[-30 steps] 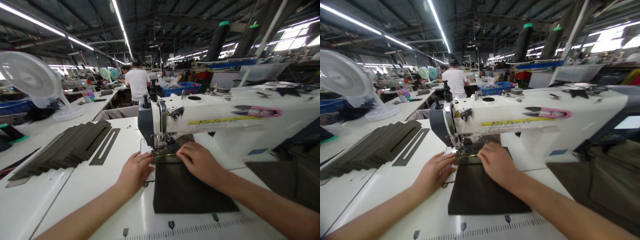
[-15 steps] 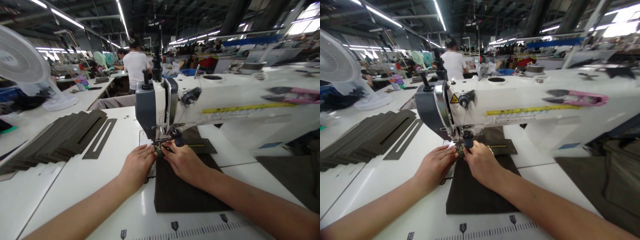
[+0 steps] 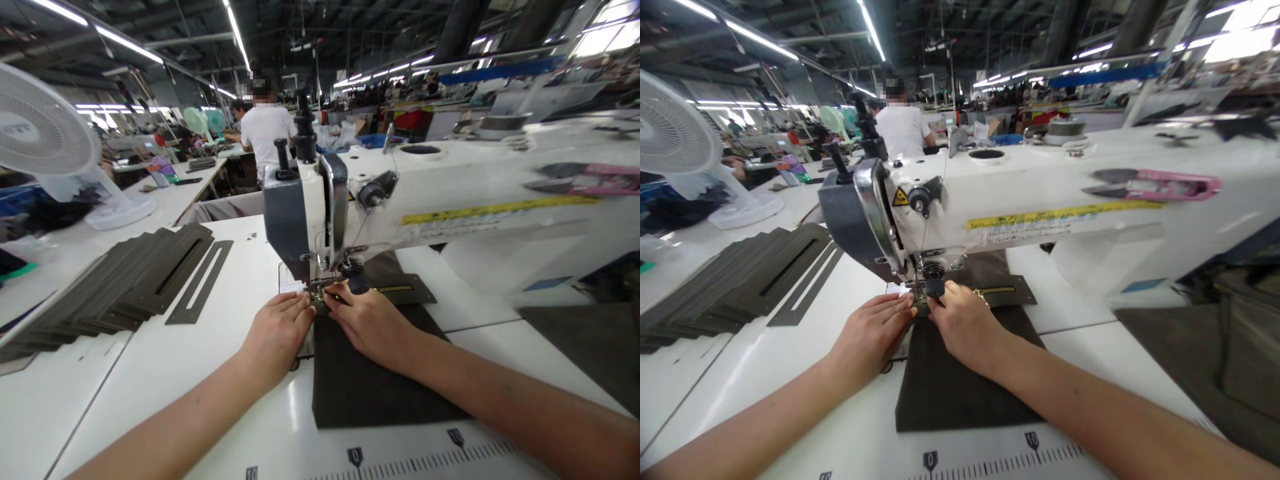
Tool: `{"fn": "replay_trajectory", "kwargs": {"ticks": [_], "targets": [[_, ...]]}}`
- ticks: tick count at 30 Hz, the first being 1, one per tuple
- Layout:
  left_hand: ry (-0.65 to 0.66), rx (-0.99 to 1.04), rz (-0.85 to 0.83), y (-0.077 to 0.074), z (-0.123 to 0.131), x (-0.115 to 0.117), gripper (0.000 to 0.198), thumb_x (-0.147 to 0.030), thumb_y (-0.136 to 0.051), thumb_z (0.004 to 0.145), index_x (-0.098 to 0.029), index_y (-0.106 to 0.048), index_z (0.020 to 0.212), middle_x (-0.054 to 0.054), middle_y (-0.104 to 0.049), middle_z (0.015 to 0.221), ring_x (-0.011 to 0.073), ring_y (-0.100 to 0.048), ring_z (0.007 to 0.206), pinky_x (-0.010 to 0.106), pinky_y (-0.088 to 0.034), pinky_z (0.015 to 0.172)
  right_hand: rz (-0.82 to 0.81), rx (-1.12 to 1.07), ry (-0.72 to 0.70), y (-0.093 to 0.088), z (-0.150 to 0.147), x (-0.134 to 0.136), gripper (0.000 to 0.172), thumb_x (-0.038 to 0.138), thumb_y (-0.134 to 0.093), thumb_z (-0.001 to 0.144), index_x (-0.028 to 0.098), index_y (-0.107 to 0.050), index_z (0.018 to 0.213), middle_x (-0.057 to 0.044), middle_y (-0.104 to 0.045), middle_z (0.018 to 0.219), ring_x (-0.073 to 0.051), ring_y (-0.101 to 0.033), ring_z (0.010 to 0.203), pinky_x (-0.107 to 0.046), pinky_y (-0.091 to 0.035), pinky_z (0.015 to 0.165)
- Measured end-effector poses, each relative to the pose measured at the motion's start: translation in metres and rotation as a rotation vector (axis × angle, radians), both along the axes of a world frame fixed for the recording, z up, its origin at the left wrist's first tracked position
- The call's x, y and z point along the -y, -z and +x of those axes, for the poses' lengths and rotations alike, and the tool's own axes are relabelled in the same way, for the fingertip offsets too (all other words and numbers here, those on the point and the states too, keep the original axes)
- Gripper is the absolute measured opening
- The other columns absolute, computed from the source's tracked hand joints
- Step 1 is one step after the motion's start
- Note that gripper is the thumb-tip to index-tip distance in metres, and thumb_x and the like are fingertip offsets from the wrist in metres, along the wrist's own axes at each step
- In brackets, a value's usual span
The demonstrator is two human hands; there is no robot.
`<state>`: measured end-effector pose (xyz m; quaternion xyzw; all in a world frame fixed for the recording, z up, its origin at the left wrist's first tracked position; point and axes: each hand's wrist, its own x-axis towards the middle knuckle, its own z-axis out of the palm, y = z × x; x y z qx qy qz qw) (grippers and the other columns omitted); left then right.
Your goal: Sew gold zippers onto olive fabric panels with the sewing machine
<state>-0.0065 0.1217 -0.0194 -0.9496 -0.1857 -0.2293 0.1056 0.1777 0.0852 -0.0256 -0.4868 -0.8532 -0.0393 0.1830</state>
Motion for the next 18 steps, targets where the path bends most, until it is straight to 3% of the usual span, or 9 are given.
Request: {"fn": "replay_trajectory", "kwargs": {"ticks": [18], "targets": [[-0.018,0.053,0.042,0.001,0.005,-0.01,0.021,-0.01,-0.042,0.087,-0.011,-0.062,0.078,0.011,-0.069,0.084,0.0207,-0.066,0.079,0.036,-0.053,0.077,-0.019,-0.049,-0.023,0.001,0.004,-0.013,0.017,0.013,-0.046,0.084,0.012,-0.06,0.095,-0.013,-0.061,0.102,-0.023,-0.054,0.1,-0.035,-0.042,0.088]]}}
